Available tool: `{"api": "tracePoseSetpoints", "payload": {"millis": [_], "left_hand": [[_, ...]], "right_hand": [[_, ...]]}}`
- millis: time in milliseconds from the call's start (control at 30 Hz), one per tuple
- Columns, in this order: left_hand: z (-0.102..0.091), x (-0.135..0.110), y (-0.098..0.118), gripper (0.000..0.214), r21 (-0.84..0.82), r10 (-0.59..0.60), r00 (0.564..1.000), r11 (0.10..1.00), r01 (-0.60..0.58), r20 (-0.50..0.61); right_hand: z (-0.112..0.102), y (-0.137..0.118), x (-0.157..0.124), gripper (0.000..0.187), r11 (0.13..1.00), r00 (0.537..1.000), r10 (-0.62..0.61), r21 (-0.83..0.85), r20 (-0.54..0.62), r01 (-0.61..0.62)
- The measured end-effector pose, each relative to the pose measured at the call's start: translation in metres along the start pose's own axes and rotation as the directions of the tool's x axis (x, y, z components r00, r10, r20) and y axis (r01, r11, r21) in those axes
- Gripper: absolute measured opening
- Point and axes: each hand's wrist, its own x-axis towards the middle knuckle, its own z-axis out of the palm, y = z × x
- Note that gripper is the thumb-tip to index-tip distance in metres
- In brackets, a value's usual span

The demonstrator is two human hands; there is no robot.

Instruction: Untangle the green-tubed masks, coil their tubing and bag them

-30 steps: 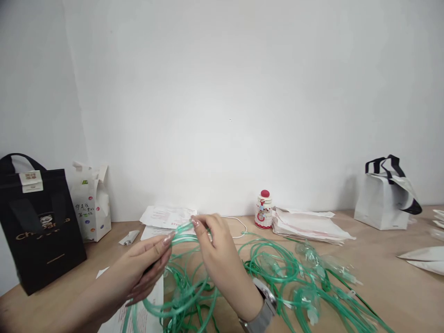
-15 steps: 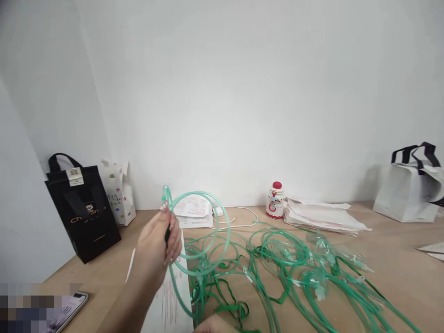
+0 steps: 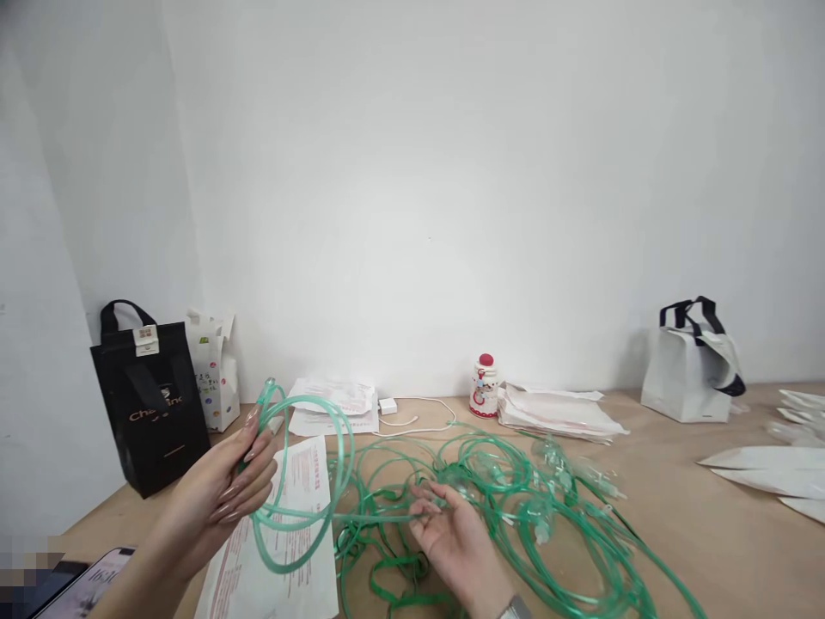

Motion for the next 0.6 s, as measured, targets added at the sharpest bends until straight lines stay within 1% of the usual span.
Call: {"api": "tracePoseSetpoints", "payload": {"millis": [67, 100, 200, 300, 400, 500, 600], "left_hand": [[-0.015, 0.009, -0.01, 0.039, -0.016, -0.018, 1.0, 1.0, 0.017, -0.02], [-0.023, 0.016, -0.018, 0.039, -0.013, -0.024, 0.999, 1.0, 0.024, -0.026], [-0.043, 0.041, -0.051, 0.038, -0.003, -0.027, 0.996, 1.0, 0.027, -0.084], [-0.059, 0.06, -0.089, 0.039, -0.026, -0.058, 0.983, 0.998, 0.054, -0.172], [-0.067, 0.063, -0.116, 0.033, -0.057, -0.134, 0.958, 0.991, 0.124, -0.252], [-0.07, 0.058, -0.126, 0.03, -0.083, -0.214, 0.924, 0.977, 0.198, -0.318], [-0.071, 0.055, -0.124, 0.031, -0.089, -0.256, 0.907, 0.967, 0.24, -0.335]], "right_hand": [[-0.005, -0.006, 0.006, 0.005, 1.0, 1.0, -0.015, -0.019, -0.016, 0.015], [-0.007, -0.008, 0.011, 0.006, 0.999, 1.0, -0.012, -0.039, -0.023, 0.011], [-0.016, -0.009, 0.032, 0.016, 0.989, 0.998, -0.015, -0.151, -0.054, 0.007], [-0.032, 0.001, 0.05, 0.02, 0.966, 0.989, -0.047, -0.257, -0.142, 0.009], [-0.048, 0.014, 0.054, 0.015, 0.949, 0.967, -0.017, -0.31, -0.254, -0.064], [-0.059, 0.02, 0.049, 0.013, 0.939, 0.946, 0.023, -0.318, -0.323, -0.131], [-0.063, 0.018, 0.047, 0.012, 0.932, 0.937, 0.012, -0.336, -0.348, -0.136]]}}
